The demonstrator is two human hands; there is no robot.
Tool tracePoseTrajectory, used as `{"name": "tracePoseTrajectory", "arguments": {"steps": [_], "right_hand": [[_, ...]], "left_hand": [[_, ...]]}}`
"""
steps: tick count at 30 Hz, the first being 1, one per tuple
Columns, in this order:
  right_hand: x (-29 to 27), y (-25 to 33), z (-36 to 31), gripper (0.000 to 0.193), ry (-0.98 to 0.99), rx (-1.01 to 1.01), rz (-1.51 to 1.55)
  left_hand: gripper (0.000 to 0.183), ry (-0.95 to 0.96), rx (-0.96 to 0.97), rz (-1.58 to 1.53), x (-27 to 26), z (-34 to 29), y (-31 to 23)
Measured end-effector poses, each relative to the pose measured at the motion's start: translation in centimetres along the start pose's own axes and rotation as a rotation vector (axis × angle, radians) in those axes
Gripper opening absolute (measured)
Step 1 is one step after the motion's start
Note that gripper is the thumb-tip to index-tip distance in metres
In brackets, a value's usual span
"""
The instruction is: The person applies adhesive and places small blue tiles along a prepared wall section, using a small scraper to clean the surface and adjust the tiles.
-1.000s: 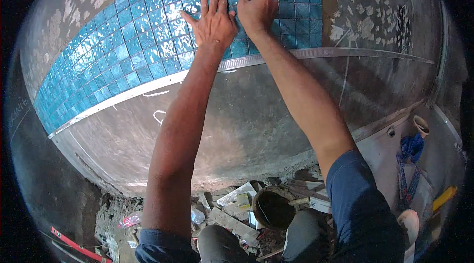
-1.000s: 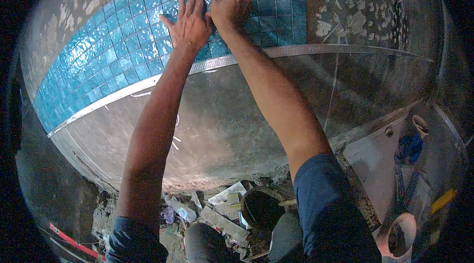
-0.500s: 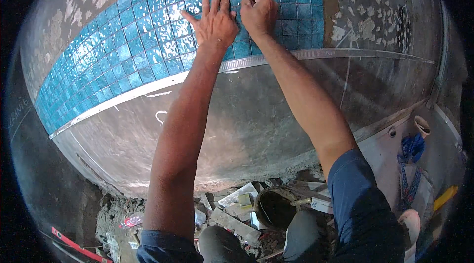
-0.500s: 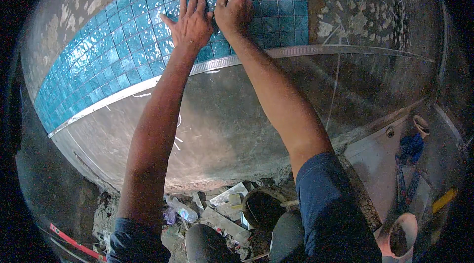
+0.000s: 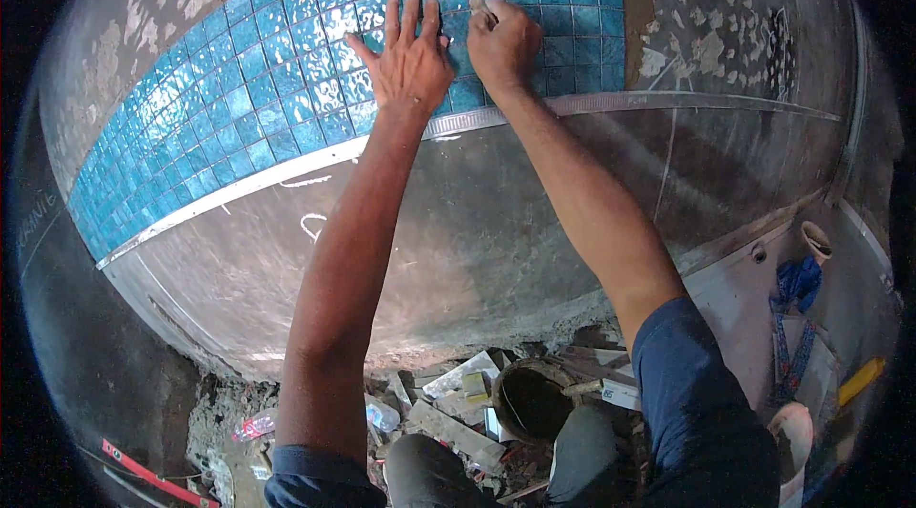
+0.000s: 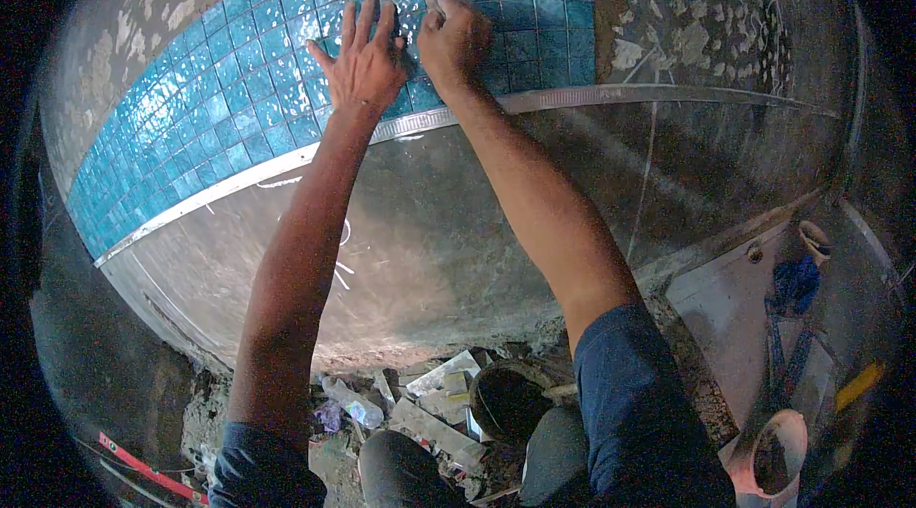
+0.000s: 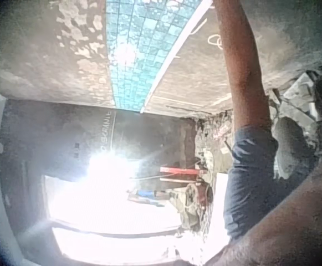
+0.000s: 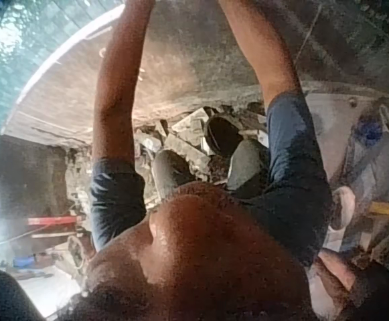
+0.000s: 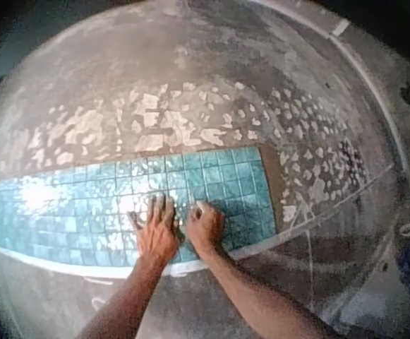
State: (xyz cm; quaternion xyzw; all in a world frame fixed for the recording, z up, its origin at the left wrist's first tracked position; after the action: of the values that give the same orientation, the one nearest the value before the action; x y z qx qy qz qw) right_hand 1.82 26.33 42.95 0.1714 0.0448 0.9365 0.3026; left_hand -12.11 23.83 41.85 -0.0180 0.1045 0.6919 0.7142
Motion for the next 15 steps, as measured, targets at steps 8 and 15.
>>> {"name": "tracePoseTrajectory", "arguments": {"steps": [8, 15], "right_hand": [[-0.11, -0.16, -0.28, 0.015, 0.055, -0.036, -0.022], [0.05, -0.6, -0.38, 0.016, 0.011, -0.072, -0.013]], "left_hand": [[0.058, 0.04, -0.026, 0.02, 0.32, -0.96, -0.56], [0.057, 0.023, -0.019, 0.012, 0.53, -1.13, -0.57]]}}
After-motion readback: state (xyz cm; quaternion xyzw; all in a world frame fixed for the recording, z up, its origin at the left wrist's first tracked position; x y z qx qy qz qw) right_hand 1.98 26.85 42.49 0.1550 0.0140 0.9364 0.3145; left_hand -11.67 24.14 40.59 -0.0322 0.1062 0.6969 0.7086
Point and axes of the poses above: each hand's wrist, its own z-axis towards the middle knuckle, its own x-axis out of the palm, y = z × x, the point moved 3 cm from there along z, towards the middle knuckle, and after that the axes turned 3 degrees about -x, right-handed, at the moved point
